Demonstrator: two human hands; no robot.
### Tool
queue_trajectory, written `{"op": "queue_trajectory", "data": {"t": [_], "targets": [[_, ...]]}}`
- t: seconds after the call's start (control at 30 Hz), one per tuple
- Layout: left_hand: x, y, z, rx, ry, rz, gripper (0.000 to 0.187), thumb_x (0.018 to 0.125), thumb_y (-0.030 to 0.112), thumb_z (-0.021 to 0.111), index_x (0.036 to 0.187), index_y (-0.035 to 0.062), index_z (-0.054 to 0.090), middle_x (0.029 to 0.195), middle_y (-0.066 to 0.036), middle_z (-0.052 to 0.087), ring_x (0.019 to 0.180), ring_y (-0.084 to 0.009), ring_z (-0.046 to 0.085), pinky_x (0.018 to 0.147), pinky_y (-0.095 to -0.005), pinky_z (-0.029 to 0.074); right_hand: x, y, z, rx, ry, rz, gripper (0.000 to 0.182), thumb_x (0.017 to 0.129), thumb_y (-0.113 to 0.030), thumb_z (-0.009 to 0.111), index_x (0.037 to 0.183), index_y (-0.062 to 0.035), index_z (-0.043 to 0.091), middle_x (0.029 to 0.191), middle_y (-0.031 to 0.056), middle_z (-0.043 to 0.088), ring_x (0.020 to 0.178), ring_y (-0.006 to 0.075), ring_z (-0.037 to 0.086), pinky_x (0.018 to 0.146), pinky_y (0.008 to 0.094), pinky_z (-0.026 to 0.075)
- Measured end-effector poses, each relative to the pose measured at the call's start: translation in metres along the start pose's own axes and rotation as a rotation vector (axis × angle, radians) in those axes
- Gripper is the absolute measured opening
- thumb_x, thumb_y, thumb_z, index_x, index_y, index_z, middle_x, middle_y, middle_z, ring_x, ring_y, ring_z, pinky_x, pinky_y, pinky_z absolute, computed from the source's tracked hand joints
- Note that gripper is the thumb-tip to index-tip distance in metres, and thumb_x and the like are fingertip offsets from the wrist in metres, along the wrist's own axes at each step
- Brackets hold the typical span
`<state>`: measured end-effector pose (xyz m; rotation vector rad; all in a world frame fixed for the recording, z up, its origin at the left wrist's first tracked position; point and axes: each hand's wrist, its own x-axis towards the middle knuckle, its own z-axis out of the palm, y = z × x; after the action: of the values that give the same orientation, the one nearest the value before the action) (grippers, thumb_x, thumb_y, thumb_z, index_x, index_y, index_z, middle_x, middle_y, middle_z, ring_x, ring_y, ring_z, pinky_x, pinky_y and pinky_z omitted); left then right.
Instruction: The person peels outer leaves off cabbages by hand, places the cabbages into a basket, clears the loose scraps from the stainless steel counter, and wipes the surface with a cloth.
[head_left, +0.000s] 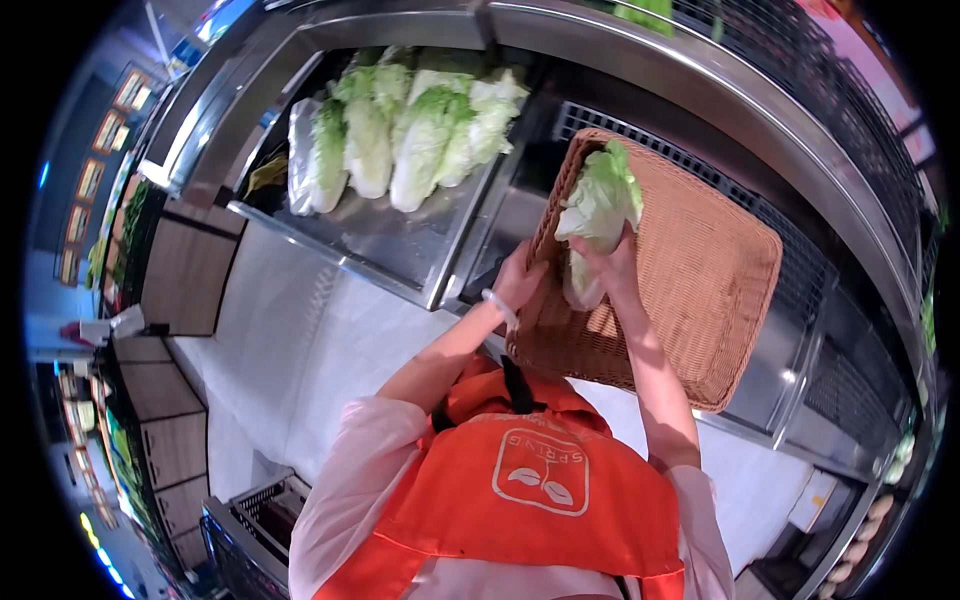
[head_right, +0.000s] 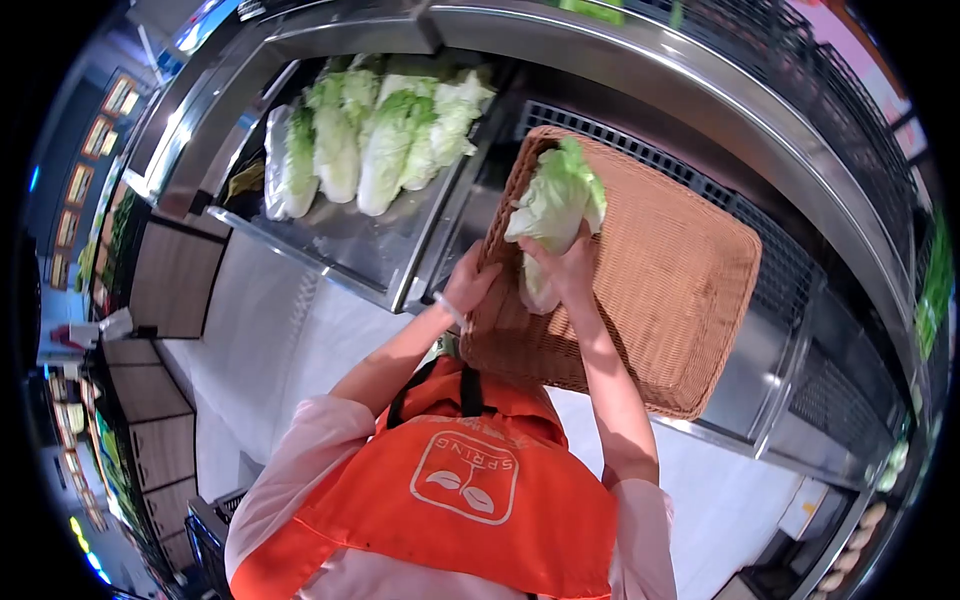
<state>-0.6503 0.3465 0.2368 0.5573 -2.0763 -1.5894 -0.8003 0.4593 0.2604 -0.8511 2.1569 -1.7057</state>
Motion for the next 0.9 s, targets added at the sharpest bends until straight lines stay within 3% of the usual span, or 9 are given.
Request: {"op": "queue_trajectory", "data": {"t": [0.1, 0.2, 0.27, 0.4, 0.47, 0.5, 0.57, 0.73, 0.9], "targets": [[0.031, -0.036, -0.025, 0.042, -0.051, -0.035, 0.036, 0.079, 0.008, 0.057, 0.113, -0.0031, 0.049, 0.103, -0.018, 0.059, 0.097, -0.0243, 0.055, 0.086, -0.0329, 0.042, 0.023, 0.026, 0.037, -0.234, 0.089, 0.081, 0.095, 0.054, -0.046, 0.082, 0.123, 0.0047, 0.041, 0.110, 0.0222, 0.057, 0.103, 0.0358, 0.055, 0.088, 0.0417, 0.044], [0.047, -0.086, -0.044, 0.150, -0.151, -0.141, 0.045, 0.078, 0.016, 0.059, 0.117, -0.0038, 0.046, 0.110, -0.023, 0.056, 0.105, -0.0302, 0.054, 0.090, -0.0360, 0.040, 0.040, 0.089, 0.064, -0.132, -0.081, 0.300, 0.091, 0.059, -0.045, 0.080, 0.124, 0.0047, 0.040, 0.111, 0.0208, 0.057, 0.105, 0.0334, 0.055, 0.089, 0.0405, 0.044], [0.048, -0.114, -0.038, 0.251, -0.164, -0.157, 0.050, 0.078, 0.019, 0.060, 0.119, -0.0041, 0.044, 0.114, -0.026, 0.054, 0.108, -0.0330, 0.053, 0.091, -0.0382, 0.040, 0.022, 0.058, 0.068, 0.175, -0.177, 0.234, 0.086, 0.067, -0.037, 0.077, 0.130, 0.0033, 0.034, 0.117, 0.0189, 0.055, 0.109, 0.0298, 0.052, 0.093, 0.0387, 0.042], [0.051, -0.046, -0.083, 0.194, -0.208, -0.213, 0.061, 0.078, 0.027, 0.064, 0.125, -0.0038, 0.040, 0.117, -0.025, 0.053, 0.109, -0.0352, 0.052, 0.091, -0.0400, 0.042, 0.008, 0.012, 0.039, 0.113, -0.205, 0.421, 0.092, 0.071, -0.030, 0.076, 0.139, 0.0005, 0.021, 0.131, 0.0220, 0.041, 0.116, 0.0290, 0.047, 0.095, 0.0361, 0.041], [0.061, -0.050, -0.120, -0.004, 0.168, -0.187, 0.071, 0.072, 0.029, 0.073, 0.127, -0.0018, 0.039, 0.116, -0.023, 0.054, 0.107, -0.0329, 0.053, 0.091, -0.0376, 0.042, -0.003, -0.012, 0.026, -0.022, -0.180, 0.461, 0.097, 0.075, -0.031, 0.074, 0.143, -0.0028, 0.010, 0.140, 0.0255, 0.026, 0.122, 0.0305, 0.041, 0.098, 0.0359, 0.039], [0.067, -0.032, -0.150, -0.016, 0.314, -0.183, 0.074, 0.069, 0.028, 0.075, 0.127, -0.0011, 0.039, 0.115, -0.022, 0.054, 0.108, -0.0318, 0.053, 0.091, -0.0357, 0.042, -0.010, -0.027, 0.020, 0.011, -0.132, 0.554, 0.094, 0.076, -0.031, 0.073, 0.142, -0.0029, 0.012, 0.139, 0.0259, 0.027, 0.122, 0.0307, 0.042, 0.098, 0.0371, 0.038], [0.083, -0.042, -0.192, 0.474, 0.499, -0.051, 0.089, 0.063, 0.028, 0.079, 0.133, 0.0010, 0.032, 0.126, -0.020, 0.044, 0.118, -0.0338, 0.043, 0.097, -0.0386, 0.036, -0.026, -0.026, 0.011, 0.035, -0.054, 0.611, 0.088, 0.078, -0.031, 0.070, 0.142, -0.0040, 0.016, 0.138, 0.0258, 0.029, 0.120, 0.0303, 0.043, 0.092, 0.0381, 0.041], [0.123, -0.089, -0.212, 0.836, 0.394, -0.142, 0.116, 0.051, 0.030, 0.084, 0.140, 0.0093, 0.014, 0.134, -0.021, 0.031, 0.117, -0.0408, 0.037, 0.096, -0.0513, 0.030, -0.063, -0.006, 0.026, 0.020, 0.041, 0.528, 0.073, 0.082, -0.030, 0.066, 0.139, -0.0043, 0.027, 0.135, 0.0224, 0.034, 0.113, 0.0263, 0.046, 0.080, 0.0346, 0.048], [0.133, -0.121, -0.224, 0.895, 0.368, -0.097, 0.117, 0.050, 0.029, 0.085, 0.140, 0.0081, 0.013, 0.132, -0.023, 0.032, 0.114, -0.0428, 0.038, 0.095, -0.0521, 0.032, -0.077, -0.021, 0.069, 0.079, 0.023, 0.537, 0.061, 0.084, -0.021, 0.064, 0.134, -0.0022, 0.036, 0.129, 0.0185, 0.042, 0.114, 0.0261, 0.047, 0.089, 0.0346, 0.045]]}}
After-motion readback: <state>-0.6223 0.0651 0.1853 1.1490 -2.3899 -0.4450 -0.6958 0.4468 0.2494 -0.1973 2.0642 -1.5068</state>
